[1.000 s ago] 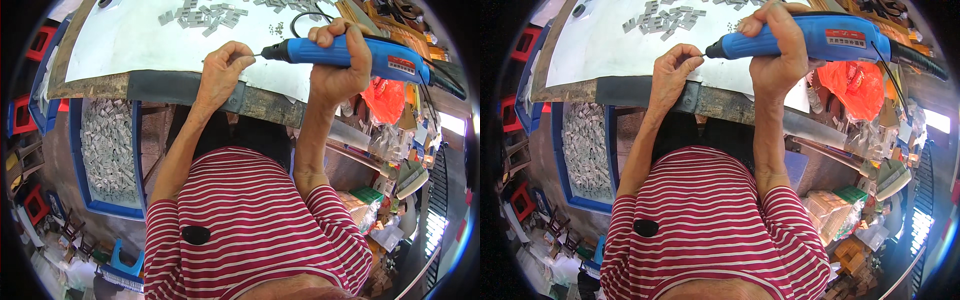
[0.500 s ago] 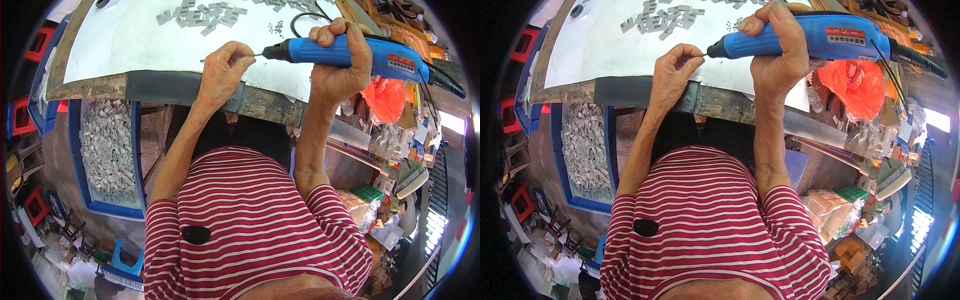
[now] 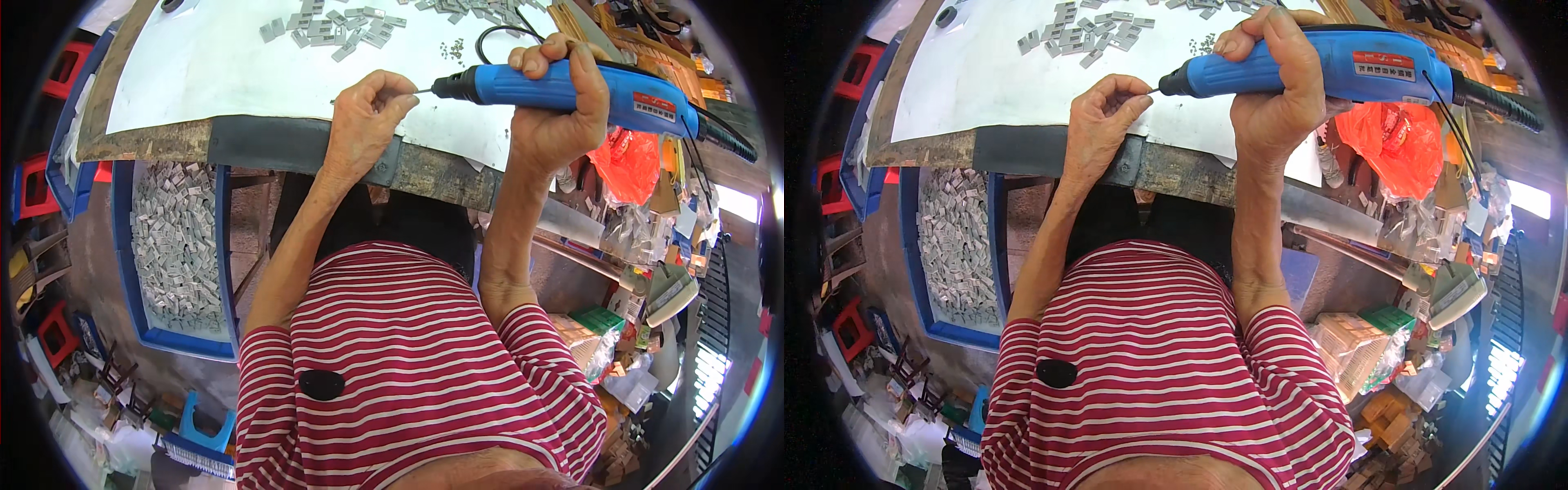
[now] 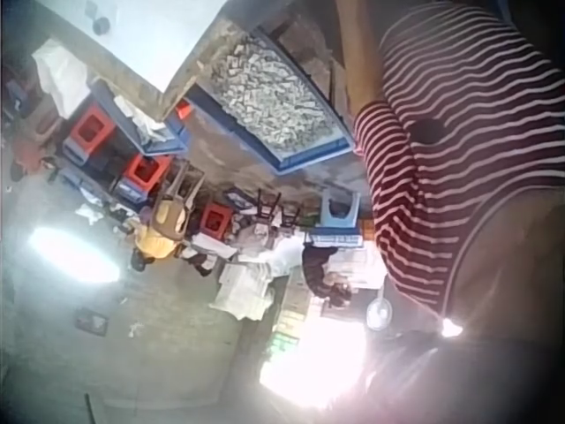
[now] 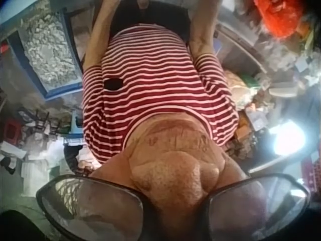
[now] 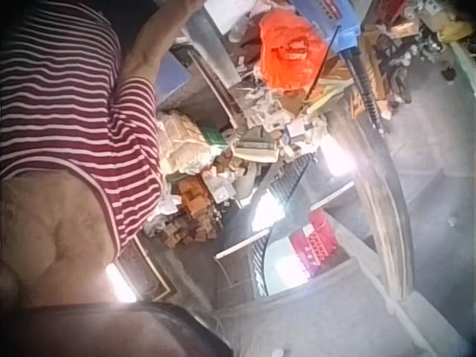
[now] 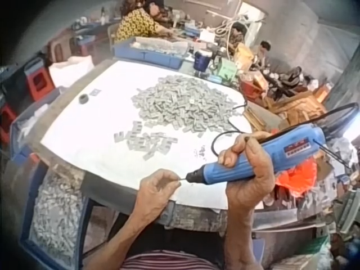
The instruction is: Using an electric screwdriver to assemble small metal hardware components at a workbench.
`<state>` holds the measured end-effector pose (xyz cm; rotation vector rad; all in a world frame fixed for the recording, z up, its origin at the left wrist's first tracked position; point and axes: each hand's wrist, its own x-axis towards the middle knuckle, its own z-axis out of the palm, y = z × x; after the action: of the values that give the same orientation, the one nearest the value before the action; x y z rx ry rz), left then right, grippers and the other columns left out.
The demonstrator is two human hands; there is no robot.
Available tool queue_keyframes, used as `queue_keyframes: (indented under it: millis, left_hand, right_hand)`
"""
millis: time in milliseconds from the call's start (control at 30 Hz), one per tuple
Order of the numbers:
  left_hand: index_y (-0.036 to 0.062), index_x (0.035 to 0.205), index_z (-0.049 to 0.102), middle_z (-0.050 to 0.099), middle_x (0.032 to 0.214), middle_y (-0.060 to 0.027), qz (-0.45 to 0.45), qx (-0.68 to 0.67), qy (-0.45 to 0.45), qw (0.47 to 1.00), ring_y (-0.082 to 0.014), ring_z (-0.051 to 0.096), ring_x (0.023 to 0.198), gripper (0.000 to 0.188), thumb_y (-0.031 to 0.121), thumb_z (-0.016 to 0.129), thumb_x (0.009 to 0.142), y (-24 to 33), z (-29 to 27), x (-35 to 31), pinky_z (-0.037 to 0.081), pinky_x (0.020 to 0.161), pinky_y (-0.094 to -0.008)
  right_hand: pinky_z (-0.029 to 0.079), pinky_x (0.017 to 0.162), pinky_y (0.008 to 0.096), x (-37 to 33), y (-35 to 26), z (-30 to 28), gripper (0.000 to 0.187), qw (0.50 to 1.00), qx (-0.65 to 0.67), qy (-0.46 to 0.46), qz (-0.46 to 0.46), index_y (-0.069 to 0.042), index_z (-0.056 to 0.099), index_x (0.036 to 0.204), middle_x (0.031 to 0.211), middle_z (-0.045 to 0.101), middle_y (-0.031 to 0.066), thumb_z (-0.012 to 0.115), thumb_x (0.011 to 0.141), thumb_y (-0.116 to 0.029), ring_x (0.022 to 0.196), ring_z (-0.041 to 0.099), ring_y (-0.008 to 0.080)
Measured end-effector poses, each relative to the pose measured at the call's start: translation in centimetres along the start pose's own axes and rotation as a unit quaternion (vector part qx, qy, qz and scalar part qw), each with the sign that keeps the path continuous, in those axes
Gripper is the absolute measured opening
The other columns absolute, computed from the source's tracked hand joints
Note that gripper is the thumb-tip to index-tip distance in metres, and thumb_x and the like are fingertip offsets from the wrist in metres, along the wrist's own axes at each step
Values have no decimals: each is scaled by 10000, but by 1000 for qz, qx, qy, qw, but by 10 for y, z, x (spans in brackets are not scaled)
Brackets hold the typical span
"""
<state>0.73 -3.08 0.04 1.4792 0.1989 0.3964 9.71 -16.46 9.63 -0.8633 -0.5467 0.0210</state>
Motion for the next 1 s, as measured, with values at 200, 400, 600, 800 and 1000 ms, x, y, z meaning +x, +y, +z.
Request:
queue_keyframes:
  millis: [200, 400, 600, 800, 1000]
  left_hand:
    - [3, 880, 624, 539, 676, 32, 5, 4, 4, 1000, -31, 443, 595, 104, 65, 633, 796, 2, -2, 1, 378, 532, -184]
    - [-13, 899, 621, 579, 732, 12, -19, -20, 10, 1000, -41, 486, 654, 120, 55, 622, 801, 4, 0, -1, 418, 597, -198]
    - [-31, 898, 610, 599, 722, -83, -3, 166, 40, 985, -121, 536, 627, 132, 44, 597, 790, 20, -11, 17, 442, 602, -241]
    - [14, 950, 624, 606, 976, -155, 197, 378, 62, 902, -284, 582, 810, 196, 58, 582, 764, -14, -20, 81, 465, 709, -346]
    - [29, 1065, 553, 536, 1094, -111, 313, 496, 8, 810, -276, 468, 1043, 306, 190, 595, 809, -33, -28, 111, 374, 857, -414]
  right_hand:
    - [418, 668, 400, 0, 0, 6, 120, 1000, -13, -7, -9, -56, 511, 952, 810, 555, 134, 505, 840, -101, 646, 525, 212]
    - [421, 664, 393, -3, -7, 7, 131, 1000, -28, 6, -2, -61, 498, 960, 808, 529, 127, 507, 836, -103, 644, 514, 212]
    - [462, 560, 354, -4, -13, 11, 79, 997, -23, 75, -24, 8, 528, 855, 709, 549, 118, 550, 793, -35, 548, 525, 186]
    - [418, 662, 377, -11, -14, -6, 134, 997, -58, 40, -15, -24, 509, 946, 795, 517, 114, 499, 832, -91, 638, 509, 197]
    - [418, 657, 366, -16, -19, -17, 111, 995, -77, 54, -15, -15, 513, 913, 787, 518, 112, 506, 831, -90, 630, 504, 188]
